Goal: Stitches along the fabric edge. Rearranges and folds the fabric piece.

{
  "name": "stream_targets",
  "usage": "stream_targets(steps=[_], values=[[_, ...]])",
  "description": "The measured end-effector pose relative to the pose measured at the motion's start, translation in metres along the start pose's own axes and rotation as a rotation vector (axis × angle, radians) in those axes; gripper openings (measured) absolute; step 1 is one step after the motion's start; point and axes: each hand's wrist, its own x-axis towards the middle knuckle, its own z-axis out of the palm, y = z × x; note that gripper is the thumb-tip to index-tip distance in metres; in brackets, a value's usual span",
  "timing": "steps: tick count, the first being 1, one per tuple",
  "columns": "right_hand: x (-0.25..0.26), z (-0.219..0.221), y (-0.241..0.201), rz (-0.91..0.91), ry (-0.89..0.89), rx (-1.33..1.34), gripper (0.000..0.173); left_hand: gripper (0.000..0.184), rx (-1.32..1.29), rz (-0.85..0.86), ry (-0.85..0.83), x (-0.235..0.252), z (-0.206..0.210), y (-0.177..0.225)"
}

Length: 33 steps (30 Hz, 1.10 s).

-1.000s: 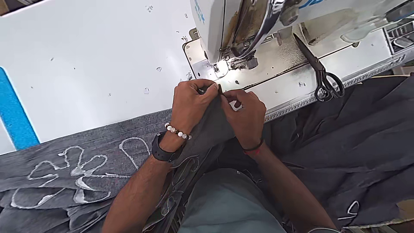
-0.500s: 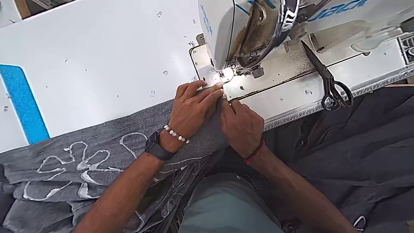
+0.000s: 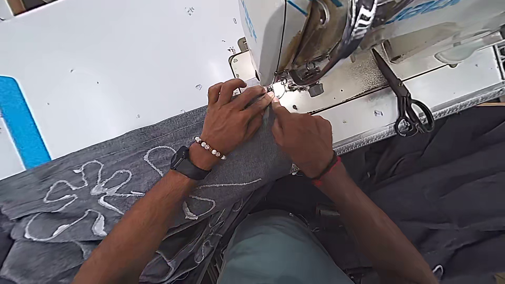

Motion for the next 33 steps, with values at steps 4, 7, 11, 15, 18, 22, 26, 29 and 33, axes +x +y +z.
stream_targets(steps=[4, 7, 11, 15, 18, 22, 26, 29, 33], values=[[-0.015, -0.061, 0.063, 0.140, 0.011, 0.143, 0.029, 0.039, 0.004, 0.019, 0.008, 0.001, 0.000, 0.004], [0.000, -0.095, 0.148, 0.437, 0.256, -0.090, 0.040, 0.041, 0.041, -0.045, -0.003, 0.001, 0.001, 0.009], [0.017, -0.082, 0.200, 0.537, 0.348, -0.315, 0.039, 0.043, 0.054, -0.088, -0.017, 0.003, 0.002, 0.009], [0.013, -0.050, 0.199, 0.537, 0.327, -0.355, 0.037, 0.043, 0.029, -0.058, -0.014, 0.003, 0.003, 0.007], [-0.003, -0.042, 0.199, 0.458, 0.355, -0.243, 0.036, 0.043, -0.008, -0.019, -0.037, -0.001, -0.001, 0.007], [-0.021, -0.056, 0.169, 0.406, 0.374, -0.098, 0.054, 0.045, -0.021, -0.012, -0.056, -0.004, -0.001, 0.009], [-0.030, -0.047, 0.097, 0.279, 0.324, 0.121, 0.040, 0.047, 0.008, -0.064, -0.067, 0.000, -0.001, 0.007], [-0.026, -0.013, 0.036, 0.189, 0.162, 0.353, 0.037, 0.047, 0.010, -0.076, -0.057, 0.002, 0.000, 0.006], [-0.017, 0.029, -0.014, 0.146, 0.261, 0.129, 0.032, 0.042, 0.001, -0.058, -0.015, 0.002, 0.001, 0.006]])
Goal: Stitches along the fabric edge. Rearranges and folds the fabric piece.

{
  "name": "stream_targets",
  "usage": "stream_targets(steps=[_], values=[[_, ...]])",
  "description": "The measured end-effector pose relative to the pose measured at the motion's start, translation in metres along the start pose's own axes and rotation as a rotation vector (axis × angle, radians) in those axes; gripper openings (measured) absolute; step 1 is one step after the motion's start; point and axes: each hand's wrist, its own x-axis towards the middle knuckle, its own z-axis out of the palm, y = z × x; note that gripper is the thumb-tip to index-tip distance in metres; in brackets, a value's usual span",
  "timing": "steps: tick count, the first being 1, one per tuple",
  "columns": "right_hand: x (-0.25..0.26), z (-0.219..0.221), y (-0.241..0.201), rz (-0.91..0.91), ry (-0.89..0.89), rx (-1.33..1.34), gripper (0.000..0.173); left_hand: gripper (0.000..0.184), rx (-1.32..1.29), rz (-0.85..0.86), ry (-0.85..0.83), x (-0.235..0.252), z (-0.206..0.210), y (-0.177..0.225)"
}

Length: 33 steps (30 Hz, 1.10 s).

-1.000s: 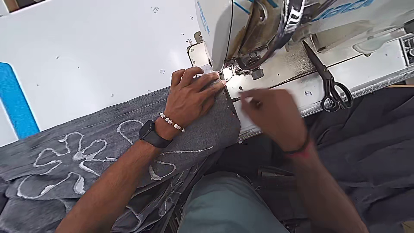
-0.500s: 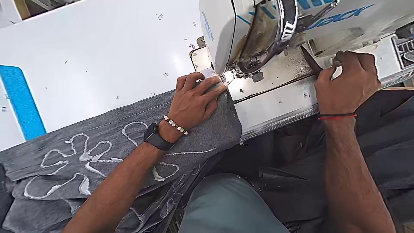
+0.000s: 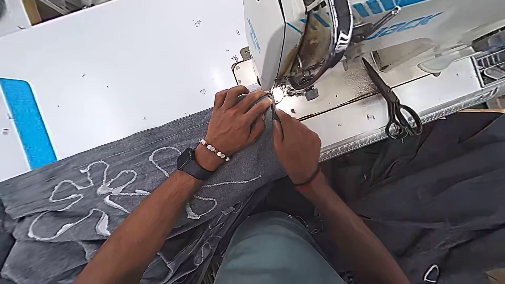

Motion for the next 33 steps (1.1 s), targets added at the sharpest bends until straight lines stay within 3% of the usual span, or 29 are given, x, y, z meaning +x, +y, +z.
stream_targets(steps=[3, 11, 13, 19, 21, 25, 33], values=[[-0.002, 0.008, -0.004, -0.030, 0.041, -0.096, 0.035, 0.043, 0.017, -0.025, 0.013, 0.001, 0.000, -0.002], [0.017, -0.013, 0.001, 0.031, -0.183, 0.019, 0.040, 0.040, 0.060, -0.088, -0.018, 0.006, -0.001, 0.005], [0.023, -0.027, 0.016, 0.035, -0.193, 0.141, 0.033, 0.041, -0.086, -0.083, -0.001, 0.000, 0.003, 0.012], [0.116, -0.036, 0.100, -0.122, 0.033, -0.194, 0.020, 0.040, -0.167, -0.006, 0.008, -0.003, 0.004, 0.000], [0.110, -0.045, 0.106, -0.153, -0.046, -0.210, 0.018, 0.042, -0.168, 0.027, -0.009, -0.003, 0.003, -0.006], [0.044, -0.053, 0.077, -0.138, -0.174, -0.016, 0.023, 0.041, -0.161, 0.054, 0.001, -0.004, 0.003, -0.009], [0.024, -0.006, 0.034, -0.236, 0.077, 0.075, 0.024, 0.043, -0.165, 0.116, -0.028, -0.001, 0.000, -0.019]])
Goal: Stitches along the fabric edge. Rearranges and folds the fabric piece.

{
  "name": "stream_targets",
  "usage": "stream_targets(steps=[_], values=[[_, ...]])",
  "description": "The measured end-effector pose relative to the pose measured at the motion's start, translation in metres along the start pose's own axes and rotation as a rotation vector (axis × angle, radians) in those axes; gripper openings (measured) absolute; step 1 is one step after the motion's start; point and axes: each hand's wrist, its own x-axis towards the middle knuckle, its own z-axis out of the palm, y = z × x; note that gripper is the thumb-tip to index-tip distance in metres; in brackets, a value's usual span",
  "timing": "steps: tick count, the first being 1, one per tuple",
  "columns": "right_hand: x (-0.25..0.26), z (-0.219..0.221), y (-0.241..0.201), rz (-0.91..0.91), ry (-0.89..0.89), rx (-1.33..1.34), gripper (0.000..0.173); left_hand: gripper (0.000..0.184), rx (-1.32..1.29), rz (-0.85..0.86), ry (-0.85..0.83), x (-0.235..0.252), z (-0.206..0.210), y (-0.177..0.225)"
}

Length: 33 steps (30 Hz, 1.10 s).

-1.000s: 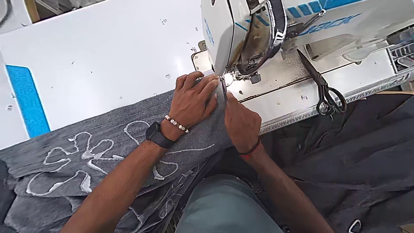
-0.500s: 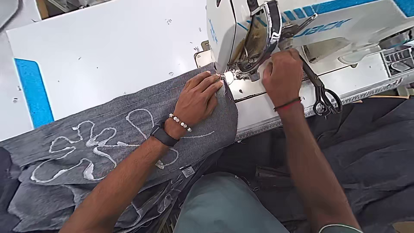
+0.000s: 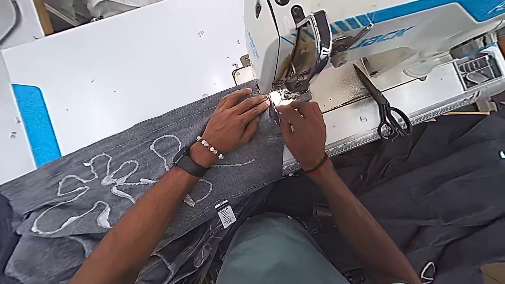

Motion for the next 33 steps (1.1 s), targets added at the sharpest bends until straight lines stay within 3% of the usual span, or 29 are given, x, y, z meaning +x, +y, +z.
stream_targets(steps=[4, 11, 15, 18, 20, 22, 24, 27, 31, 33], values=[[-0.018, 0.009, -0.009, -0.145, -0.015, 0.009, 0.035, 0.043, -0.001, 0.099, -0.020, 0.005, -0.003, -0.018], [-0.027, 0.016, -0.016, -0.055, 0.098, -0.120, 0.028, 0.042, 0.055, 0.205, -0.046, 0.015, -0.009, -0.034], [-0.025, 0.015, -0.015, 0.043, 0.137, -0.082, 0.024, 0.040, 0.044, 0.064, -0.020, 0.011, -0.001, -0.005], [-0.013, 0.008, -0.012, 0.250, 0.052, -0.066, 0.028, 0.061, 0.136, -0.118, -0.052, 0.003, 0.006, 0.035], [0.004, 0.003, -0.021, 0.287, -0.059, -0.045, 0.024, 0.068, 0.167, -0.190, -0.055, -0.002, 0.009, 0.046], [0.018, -0.008, -0.035, 0.259, -0.154, 0.048, 0.016, 0.063, 0.120, -0.174, 0.001, -0.005, 0.010, 0.040], [0.013, -0.011, -0.046, 0.280, -0.117, 0.184, 0.011, 0.049, 0.079, -0.154, 0.034, -0.008, 0.008, 0.034], [-0.003, -0.003, -0.048, 0.392, 0.018, 0.153, 0.042, 0.041, 0.081, -0.134, 0.037, -0.007, 0.009, 0.031], [-0.004, -0.006, -0.024, 0.417, 0.019, 0.050, 0.043, 0.042, 0.106, -0.159, 0.030, -0.007, 0.009, 0.034], [0.000, -0.009, -0.017, 0.337, -0.004, 0.036, 0.039, 0.045, 0.112, -0.167, 0.010, -0.005, 0.008, 0.035]])
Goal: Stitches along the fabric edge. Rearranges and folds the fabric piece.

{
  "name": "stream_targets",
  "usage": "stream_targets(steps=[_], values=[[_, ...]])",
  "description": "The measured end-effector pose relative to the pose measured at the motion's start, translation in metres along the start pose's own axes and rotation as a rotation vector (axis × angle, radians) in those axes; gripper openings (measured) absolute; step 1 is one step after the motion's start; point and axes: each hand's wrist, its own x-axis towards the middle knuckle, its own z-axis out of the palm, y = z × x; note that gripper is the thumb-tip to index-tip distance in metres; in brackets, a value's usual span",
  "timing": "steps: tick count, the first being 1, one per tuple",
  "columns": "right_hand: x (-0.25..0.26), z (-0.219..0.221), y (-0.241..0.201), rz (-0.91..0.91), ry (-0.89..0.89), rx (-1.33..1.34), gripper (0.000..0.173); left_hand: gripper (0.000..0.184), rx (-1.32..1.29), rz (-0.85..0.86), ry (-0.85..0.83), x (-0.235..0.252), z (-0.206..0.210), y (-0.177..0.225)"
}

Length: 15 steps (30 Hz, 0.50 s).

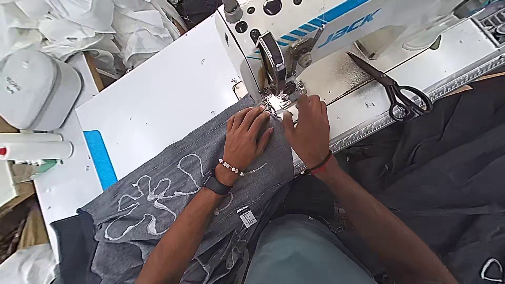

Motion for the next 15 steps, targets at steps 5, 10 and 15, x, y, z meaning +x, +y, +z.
stream_targets(steps=[5, 10, 15], values=[[0.014, 0.006, 0.013, -0.106, -0.119, -0.051, 0.028, 0.054, -0.005, 0.064, -0.080, 0.001, -0.010, -0.011], [0.003, 0.005, 0.021, -0.156, -0.039, 0.011, 0.029, 0.057, 0.010, 0.167, -0.130, 0.010, -0.010, -0.034], [-0.014, 0.015, 0.018, -0.407, 0.073, 0.045, 0.030, 0.052, 0.010, 0.210, -0.141, 0.013, -0.011, -0.042]])
